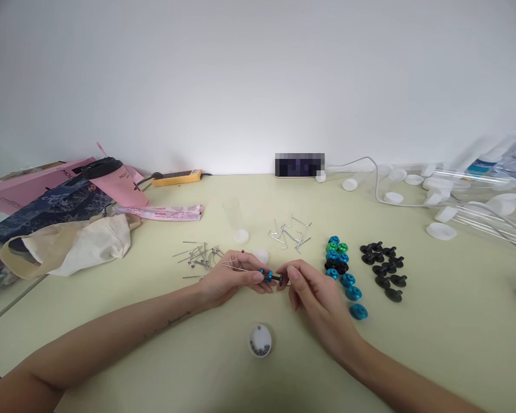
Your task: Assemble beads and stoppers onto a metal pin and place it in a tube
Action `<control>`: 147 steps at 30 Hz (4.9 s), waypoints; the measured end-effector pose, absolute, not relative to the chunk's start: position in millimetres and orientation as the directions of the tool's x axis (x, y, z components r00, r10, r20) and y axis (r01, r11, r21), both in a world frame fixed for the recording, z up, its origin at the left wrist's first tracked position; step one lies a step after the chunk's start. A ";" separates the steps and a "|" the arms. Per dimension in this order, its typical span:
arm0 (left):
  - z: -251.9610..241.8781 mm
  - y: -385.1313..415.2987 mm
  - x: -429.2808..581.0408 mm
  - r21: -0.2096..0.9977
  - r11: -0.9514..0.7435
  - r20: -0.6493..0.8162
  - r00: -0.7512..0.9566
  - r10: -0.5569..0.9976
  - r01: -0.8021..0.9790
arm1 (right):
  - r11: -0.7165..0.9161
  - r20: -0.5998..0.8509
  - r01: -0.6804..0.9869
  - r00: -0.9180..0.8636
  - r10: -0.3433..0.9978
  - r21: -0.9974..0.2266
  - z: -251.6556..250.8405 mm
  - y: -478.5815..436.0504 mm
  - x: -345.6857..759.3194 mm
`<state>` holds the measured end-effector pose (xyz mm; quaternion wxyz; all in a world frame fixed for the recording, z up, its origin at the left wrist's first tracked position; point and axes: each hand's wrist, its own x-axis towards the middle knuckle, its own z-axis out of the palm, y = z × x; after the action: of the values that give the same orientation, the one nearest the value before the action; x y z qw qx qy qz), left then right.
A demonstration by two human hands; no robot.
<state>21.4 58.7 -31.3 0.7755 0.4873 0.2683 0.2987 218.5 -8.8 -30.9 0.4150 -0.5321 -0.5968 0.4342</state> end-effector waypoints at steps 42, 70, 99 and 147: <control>-30.9 58.5 19.6 0.912 0.344 -0.102 0.686 0.720 -0.225 | 0.041 0.028 0.213 -0.063 0.998 -0.976 -32.1 -6.7 218.3; -29.7 58.8 20.6 0.918 0.346 -0.133 0.671 0.729 -0.193 | 0.054 0.047 0.212 -0.036 0.998 -0.976 -27.7 -8.4 216.5; -29.9 58.3 21.2 0.918 0.349 -0.145 0.662 0.736 -0.187 | 0.061 0.052 0.228 -0.045 0.998 -0.972 -29.0 -7.7 217.3; -33.6 60.0 20.1 0.904 0.353 -0.096 0.690 0.717 -0.240 | 0.084 0.012 0.416 -0.173 0.985 -0.906 -28.6 -5.1 216.2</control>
<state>20.1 60.0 -33.6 0.7842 0.4799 0.2482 0.3052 216.2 -5.1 -28.6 0.3491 -0.5400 -0.6483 0.4076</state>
